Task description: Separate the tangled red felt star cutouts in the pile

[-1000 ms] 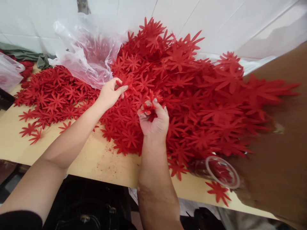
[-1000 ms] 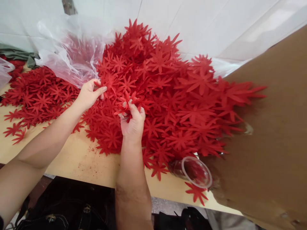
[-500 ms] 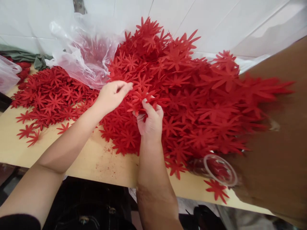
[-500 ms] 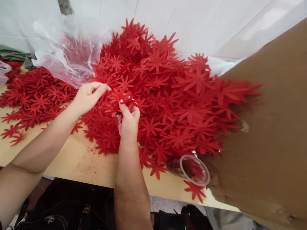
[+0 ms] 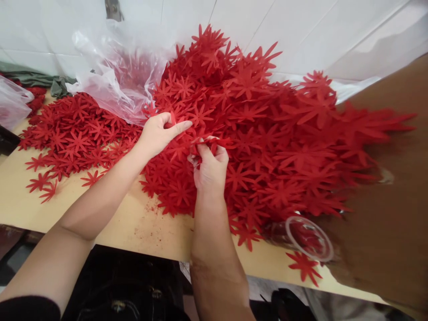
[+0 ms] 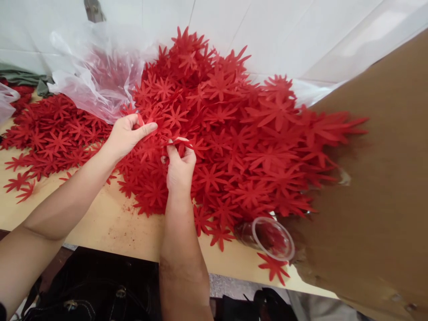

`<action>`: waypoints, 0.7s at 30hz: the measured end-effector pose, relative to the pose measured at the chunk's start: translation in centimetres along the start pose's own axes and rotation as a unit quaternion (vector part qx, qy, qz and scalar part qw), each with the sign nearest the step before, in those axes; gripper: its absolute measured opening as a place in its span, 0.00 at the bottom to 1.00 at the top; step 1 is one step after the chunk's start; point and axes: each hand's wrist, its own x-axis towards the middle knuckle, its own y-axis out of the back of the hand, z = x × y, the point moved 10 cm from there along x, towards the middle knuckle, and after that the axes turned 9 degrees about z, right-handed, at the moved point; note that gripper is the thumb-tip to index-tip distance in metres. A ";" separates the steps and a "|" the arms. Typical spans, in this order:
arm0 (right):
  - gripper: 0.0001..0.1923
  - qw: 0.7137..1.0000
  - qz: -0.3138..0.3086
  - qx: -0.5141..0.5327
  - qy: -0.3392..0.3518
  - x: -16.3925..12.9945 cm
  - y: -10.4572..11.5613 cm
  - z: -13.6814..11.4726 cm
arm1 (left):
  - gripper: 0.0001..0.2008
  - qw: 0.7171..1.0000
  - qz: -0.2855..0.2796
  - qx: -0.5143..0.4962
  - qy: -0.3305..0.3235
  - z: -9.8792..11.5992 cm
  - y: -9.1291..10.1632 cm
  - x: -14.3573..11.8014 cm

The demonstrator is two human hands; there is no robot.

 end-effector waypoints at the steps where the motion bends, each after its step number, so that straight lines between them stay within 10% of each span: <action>1: 0.13 1.000 0.005 0.000 -0.005 0.1 0.1 0.0 | 0.16 1.000 -0.001 -0.011 0.004 -0.2 -0.1 0.1; 13: 0.12 0.999 -0.048 0.005 -0.012 -0.2 -1.0 0.1 | 0.04 0.996 -0.060 -0.069 -0.019 1.0 -1.2 -0.1; 21: 0.12 0.999 -0.018 -0.024 -0.013 0.0 -0.4 0.5 | 0.15 1.000 -0.001 0.011 -0.014 -0.9 -0.5 1.0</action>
